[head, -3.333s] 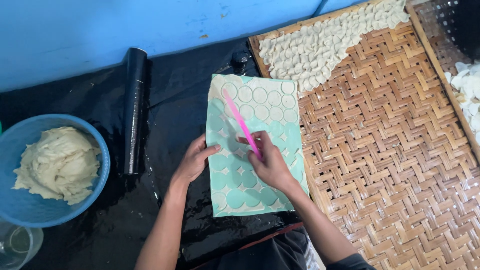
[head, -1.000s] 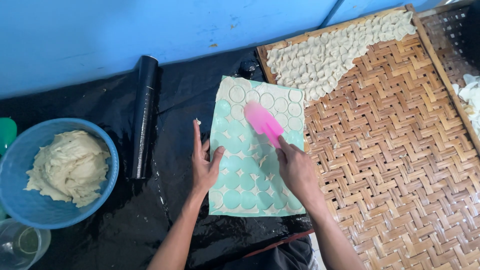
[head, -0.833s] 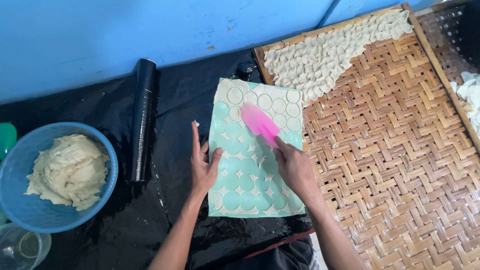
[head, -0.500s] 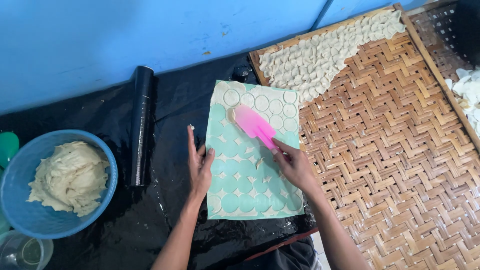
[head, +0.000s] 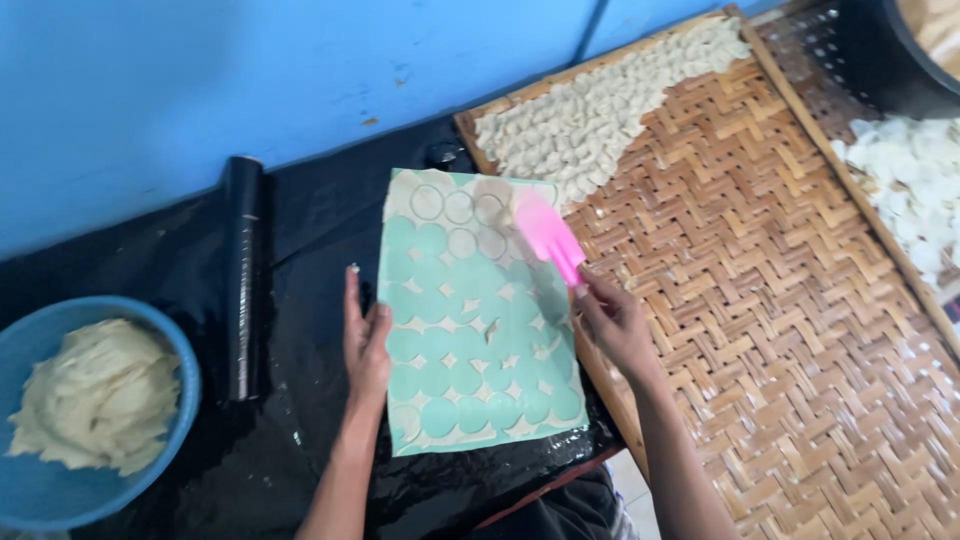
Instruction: The person is using a scraper and a rolling pin to process and flatten dough on a work surface.
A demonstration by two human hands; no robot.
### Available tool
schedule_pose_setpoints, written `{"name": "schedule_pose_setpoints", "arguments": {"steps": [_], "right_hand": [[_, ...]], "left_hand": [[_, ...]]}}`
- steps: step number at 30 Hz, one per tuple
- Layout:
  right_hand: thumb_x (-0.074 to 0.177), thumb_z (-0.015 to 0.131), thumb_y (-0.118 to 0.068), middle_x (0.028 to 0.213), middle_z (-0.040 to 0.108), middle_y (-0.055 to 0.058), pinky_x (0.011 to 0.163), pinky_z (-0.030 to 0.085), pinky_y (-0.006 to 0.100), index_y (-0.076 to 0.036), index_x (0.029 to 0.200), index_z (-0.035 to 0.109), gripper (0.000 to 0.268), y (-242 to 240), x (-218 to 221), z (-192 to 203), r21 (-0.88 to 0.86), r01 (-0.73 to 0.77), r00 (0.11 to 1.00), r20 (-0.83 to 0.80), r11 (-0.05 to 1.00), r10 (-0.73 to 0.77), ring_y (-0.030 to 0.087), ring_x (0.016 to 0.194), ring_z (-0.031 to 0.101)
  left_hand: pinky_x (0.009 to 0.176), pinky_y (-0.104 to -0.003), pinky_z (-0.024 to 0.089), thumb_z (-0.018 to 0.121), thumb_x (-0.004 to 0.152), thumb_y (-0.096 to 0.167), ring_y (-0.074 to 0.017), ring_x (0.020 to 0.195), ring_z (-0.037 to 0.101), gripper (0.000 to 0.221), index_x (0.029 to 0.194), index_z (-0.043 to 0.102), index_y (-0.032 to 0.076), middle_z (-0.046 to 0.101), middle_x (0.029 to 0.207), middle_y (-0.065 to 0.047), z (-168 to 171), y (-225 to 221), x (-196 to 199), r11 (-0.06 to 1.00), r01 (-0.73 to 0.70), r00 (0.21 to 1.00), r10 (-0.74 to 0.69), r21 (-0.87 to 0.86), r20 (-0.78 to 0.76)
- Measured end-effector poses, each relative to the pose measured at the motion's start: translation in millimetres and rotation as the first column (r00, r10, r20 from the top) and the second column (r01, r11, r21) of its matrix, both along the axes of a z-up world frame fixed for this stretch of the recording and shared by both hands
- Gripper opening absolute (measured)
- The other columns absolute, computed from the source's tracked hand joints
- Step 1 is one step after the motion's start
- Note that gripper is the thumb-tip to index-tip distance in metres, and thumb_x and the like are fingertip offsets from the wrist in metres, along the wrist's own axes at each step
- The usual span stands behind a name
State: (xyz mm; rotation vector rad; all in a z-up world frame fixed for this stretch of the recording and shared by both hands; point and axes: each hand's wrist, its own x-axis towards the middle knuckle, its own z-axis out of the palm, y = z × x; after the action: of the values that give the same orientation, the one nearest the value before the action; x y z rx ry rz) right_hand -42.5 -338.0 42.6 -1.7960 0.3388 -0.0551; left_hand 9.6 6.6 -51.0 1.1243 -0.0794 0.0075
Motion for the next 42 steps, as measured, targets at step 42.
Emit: {"name": "schedule_pose_setpoints", "arguments": {"steps": [42], "right_hand": [[0.105,0.065,-0.019,0.080,0.072,0.021,0.064,0.055,0.043,-0.009,0.134,0.071,0.031,-116.2,61.1,30.1,-0.766,0.343,0.939,0.298,0.544,-0.173,0.030,0.069,0.071]], "left_hand": [[0.115,-0.038,0.033,0.050,0.092,0.016,-0.0283,0.143,0.044,0.077,0.165,0.023,0.012,0.040,0.161,-0.017,66.1,-42.1,31.4,0.943,0.219,0.923,-0.284,-0.252,-0.260]]}}
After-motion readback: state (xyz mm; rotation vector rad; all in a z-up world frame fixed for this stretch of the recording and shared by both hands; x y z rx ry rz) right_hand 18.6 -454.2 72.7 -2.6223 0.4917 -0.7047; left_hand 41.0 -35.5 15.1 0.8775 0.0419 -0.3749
